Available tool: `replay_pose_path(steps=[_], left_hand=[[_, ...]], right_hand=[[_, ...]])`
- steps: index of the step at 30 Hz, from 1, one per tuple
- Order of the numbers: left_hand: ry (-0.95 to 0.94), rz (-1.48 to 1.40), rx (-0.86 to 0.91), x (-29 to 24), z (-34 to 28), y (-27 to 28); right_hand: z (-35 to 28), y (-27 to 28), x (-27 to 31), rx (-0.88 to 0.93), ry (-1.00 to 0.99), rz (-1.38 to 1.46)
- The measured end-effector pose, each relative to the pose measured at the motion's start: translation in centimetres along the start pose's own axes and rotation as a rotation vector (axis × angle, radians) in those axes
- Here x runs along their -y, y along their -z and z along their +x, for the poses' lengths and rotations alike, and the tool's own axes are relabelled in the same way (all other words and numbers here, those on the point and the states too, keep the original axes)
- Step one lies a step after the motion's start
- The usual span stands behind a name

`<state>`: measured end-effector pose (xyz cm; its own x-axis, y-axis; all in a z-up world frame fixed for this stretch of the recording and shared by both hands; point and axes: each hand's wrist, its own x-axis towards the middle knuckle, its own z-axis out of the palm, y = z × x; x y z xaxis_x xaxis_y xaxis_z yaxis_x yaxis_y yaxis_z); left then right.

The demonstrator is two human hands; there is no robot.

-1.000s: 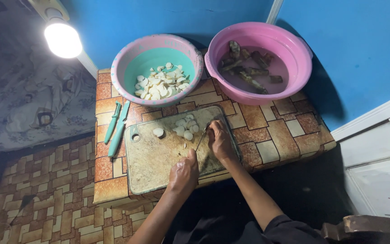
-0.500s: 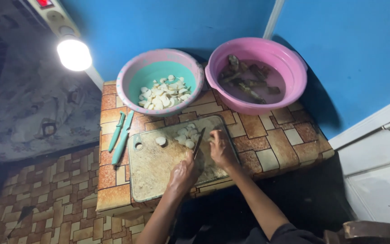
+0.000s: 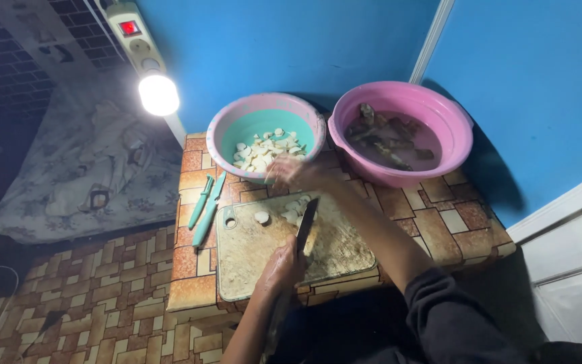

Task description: Slicing peeled plantain segments into thin rounds on a cutting board and placing them into a bowl of water.

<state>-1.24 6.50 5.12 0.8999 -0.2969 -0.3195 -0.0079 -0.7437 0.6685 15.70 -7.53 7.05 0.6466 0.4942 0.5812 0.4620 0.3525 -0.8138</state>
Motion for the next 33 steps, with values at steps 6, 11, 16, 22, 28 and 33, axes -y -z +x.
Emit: replay_pose_path(steps=[6,11,16,22,28,33], left_hand=[[-0.020,-0.056,-0.050,-1.3,-1.5,1.1],[0.001,-0.087,0.002,-2.0,-2.3,1.9],[0.062,0.087,0.056,-2.9,-1.9,0.8],[0.112,0.171,0.086,-3.1,-1.7,-0.4],[0.157,0.144,0.029,-2.6,-3.4,1.9],[0.150,0.193,0.043,-4.6,-4.5,1.8]], right_hand=[[2.0,-1.4,0.8,0.389,-0.289,-0.501],[0.3,8.9,0.5,-1.217,-0.259,-0.304],[-3.4,7.3,7.3,-1.278,-0.210,-0.393],[-7.1,0.7,2.3,-0.861,-0.231,-0.510],[-12.0,-2.6,0.8,-0.519,-0.434,-0.910],[-14.3,-2.4,-0.1,-0.399,-0.544,-1.071]])
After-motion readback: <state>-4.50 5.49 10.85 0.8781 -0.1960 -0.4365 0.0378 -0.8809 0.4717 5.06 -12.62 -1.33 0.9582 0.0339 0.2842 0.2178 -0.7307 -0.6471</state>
